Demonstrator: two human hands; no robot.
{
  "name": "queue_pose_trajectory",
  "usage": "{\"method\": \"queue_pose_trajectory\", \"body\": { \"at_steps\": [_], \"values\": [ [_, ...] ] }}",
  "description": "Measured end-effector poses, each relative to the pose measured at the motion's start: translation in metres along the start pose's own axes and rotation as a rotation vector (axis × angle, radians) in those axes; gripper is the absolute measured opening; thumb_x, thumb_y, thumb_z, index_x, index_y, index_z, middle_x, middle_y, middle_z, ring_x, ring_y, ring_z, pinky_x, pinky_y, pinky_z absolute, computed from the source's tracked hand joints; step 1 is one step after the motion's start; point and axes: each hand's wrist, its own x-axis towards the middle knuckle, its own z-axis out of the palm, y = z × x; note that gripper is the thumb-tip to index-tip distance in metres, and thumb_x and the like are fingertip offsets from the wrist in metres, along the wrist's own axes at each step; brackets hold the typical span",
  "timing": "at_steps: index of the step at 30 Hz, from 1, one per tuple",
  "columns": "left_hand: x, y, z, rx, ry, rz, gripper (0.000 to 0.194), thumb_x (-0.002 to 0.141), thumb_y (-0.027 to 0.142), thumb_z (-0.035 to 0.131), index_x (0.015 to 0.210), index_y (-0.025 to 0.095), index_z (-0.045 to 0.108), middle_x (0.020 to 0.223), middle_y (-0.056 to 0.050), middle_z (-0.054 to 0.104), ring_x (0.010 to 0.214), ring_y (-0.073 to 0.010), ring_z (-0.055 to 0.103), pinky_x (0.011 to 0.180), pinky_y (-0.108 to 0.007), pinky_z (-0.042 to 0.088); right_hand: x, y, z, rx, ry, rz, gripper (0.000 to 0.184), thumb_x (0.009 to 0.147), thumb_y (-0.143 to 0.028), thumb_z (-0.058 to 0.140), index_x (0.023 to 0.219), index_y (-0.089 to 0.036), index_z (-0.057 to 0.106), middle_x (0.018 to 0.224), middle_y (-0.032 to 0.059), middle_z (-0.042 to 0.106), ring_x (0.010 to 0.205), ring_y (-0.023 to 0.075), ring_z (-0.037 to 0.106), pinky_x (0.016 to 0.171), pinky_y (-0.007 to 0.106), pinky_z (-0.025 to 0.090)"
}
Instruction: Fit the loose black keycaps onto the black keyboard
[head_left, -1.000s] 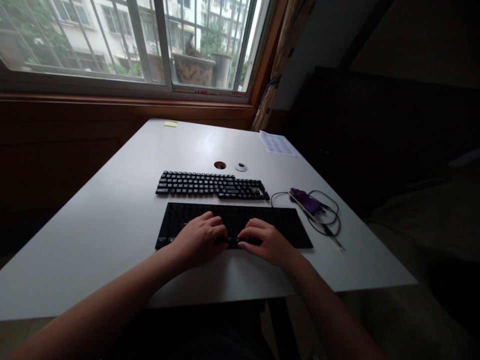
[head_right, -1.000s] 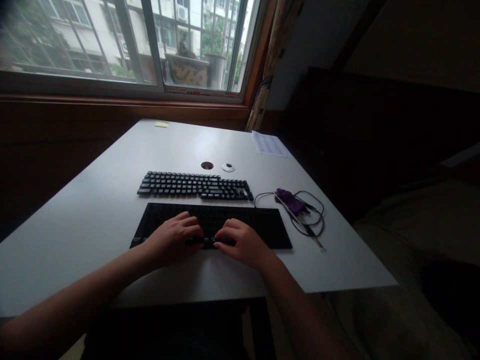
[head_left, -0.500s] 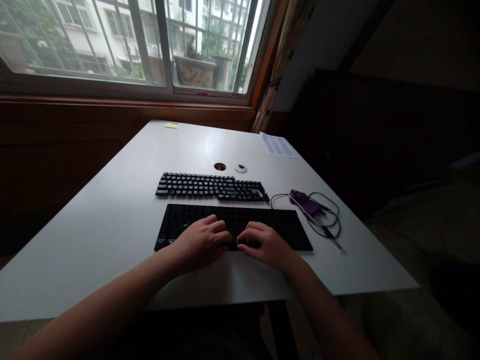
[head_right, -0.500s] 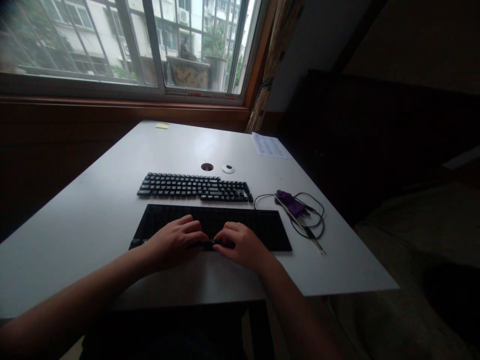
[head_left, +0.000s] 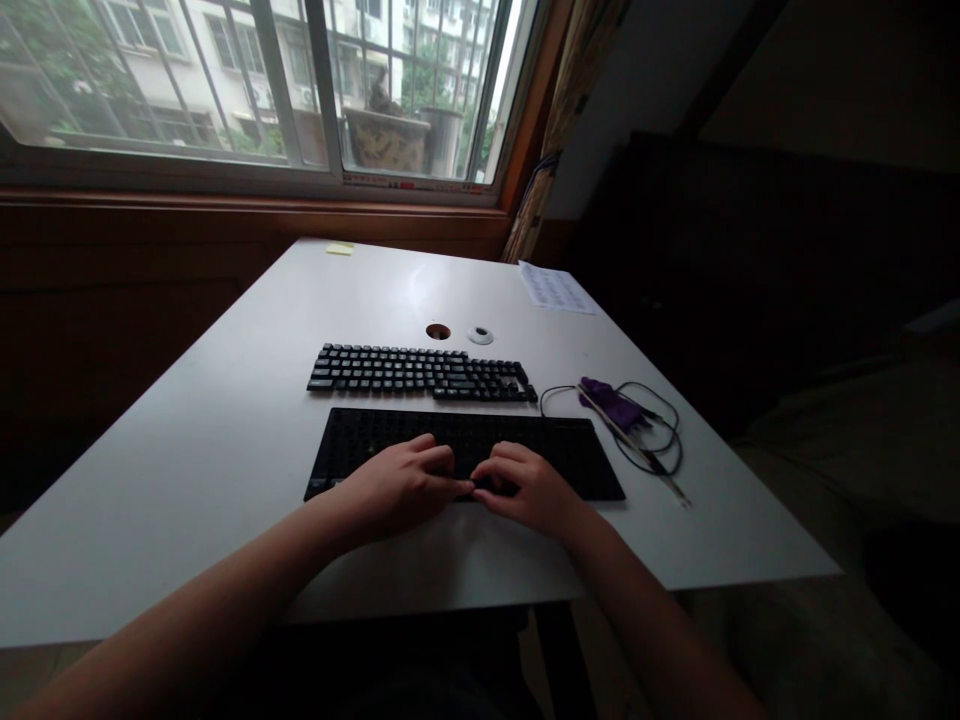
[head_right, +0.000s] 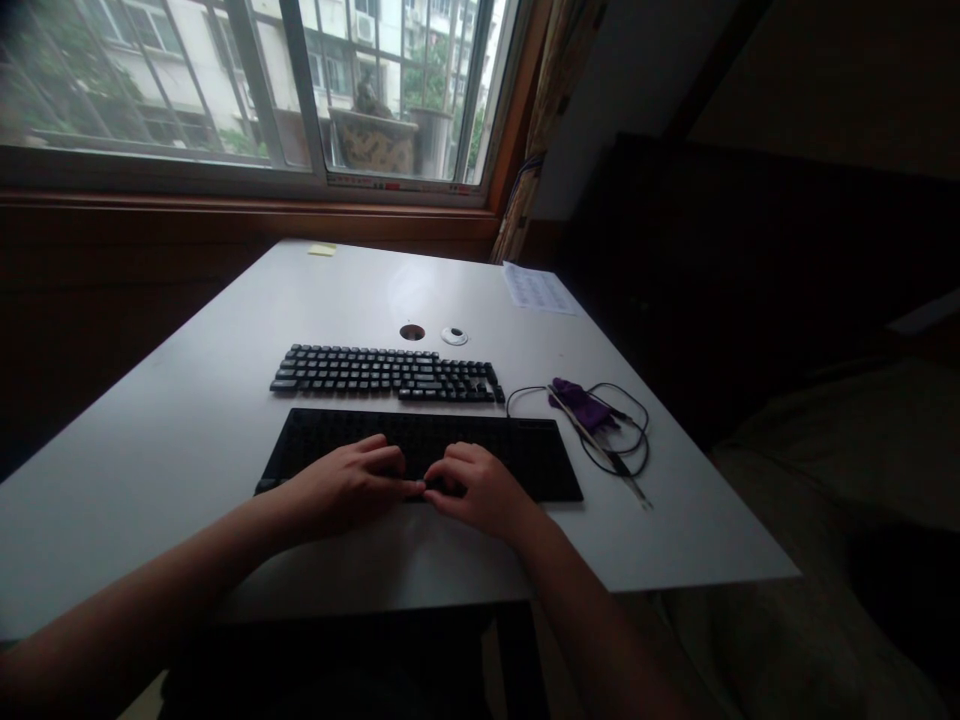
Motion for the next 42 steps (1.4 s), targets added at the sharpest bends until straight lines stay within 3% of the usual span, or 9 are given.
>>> {"method": "queue_pose_trajectory", "body": {
  "at_steps": [13,20,24,29,37,42],
  "values": [
    [0.0,-0.004,0.007,-0.002,0.007,0.04,0.025,0.096,0.019,0.058,0.114,0.026,0.073,0.091,-0.005,0.059,0.083,-0.0173,0.052,0.076,-0.031,0.045,0.0,0.001,0.004,-0.096,0.008,-0.05,0.007,0.087,-0.024,0.071,0.092,-0.02,0.069,0.077,0.0005,0.06,0.072,0.0157,0.054,0.069,0.03,0.04],
    [-0.001,-0.004,0.008,-0.026,0.072,0.009,0.023,0.097,0.021,0.058,0.117,0.024,0.069,0.099,-0.006,0.064,0.087,-0.0191,0.055,0.075,-0.032,0.048,-0.003,0.0,0.0,-0.004,0.008,-0.043,0.016,0.087,-0.024,0.071,0.102,-0.021,0.069,0.083,0.0007,0.059,0.075,0.0153,0.056,0.071,0.03,0.042],
    [-0.002,-0.006,0.005,-0.074,0.149,-0.039,0.015,0.099,0.024,0.053,0.104,0.019,0.066,0.093,-0.005,0.065,0.084,-0.0178,0.056,0.075,-0.031,0.049,-0.004,-0.004,-0.003,0.003,0.025,-0.108,0.014,0.091,-0.024,0.066,0.104,-0.022,0.072,0.085,0.0027,0.06,0.078,0.0163,0.056,0.073,0.032,0.042],
    [-0.003,-0.011,-0.007,-0.021,0.307,-0.123,0.019,0.097,0.023,0.052,0.082,0.018,0.061,0.078,-0.003,0.061,0.073,-0.0165,0.053,0.065,-0.03,0.044,-0.003,-0.009,-0.006,-0.072,0.066,-0.181,0.016,0.092,-0.023,0.064,0.103,-0.023,0.075,0.085,0.0037,0.061,0.077,0.0172,0.054,0.074,0.036,0.041],
    [-0.013,-0.031,-0.037,-0.024,0.554,-0.395,0.022,0.097,0.026,0.053,0.079,0.018,0.063,0.076,-0.002,0.062,0.068,-0.0134,0.055,0.064,-0.027,0.043,-0.004,-0.009,-0.008,-0.116,0.109,-0.208,0.017,0.092,-0.021,0.063,0.1,-0.022,0.078,0.082,0.0038,0.06,0.075,0.0171,0.051,0.076,0.037,0.041],
    [-0.033,-0.053,-0.066,-0.022,0.549,-0.566,0.026,0.097,0.036,0.053,0.083,0.018,0.065,0.076,-0.001,0.065,0.063,-0.0125,0.055,0.06,-0.026,0.041,-0.003,-0.01,-0.008,-0.109,0.114,-0.21,0.017,0.091,-0.019,0.063,0.097,-0.022,0.078,0.082,0.004,0.06,0.074,0.0169,0.052,0.073,0.036,0.041]
  ]
}}
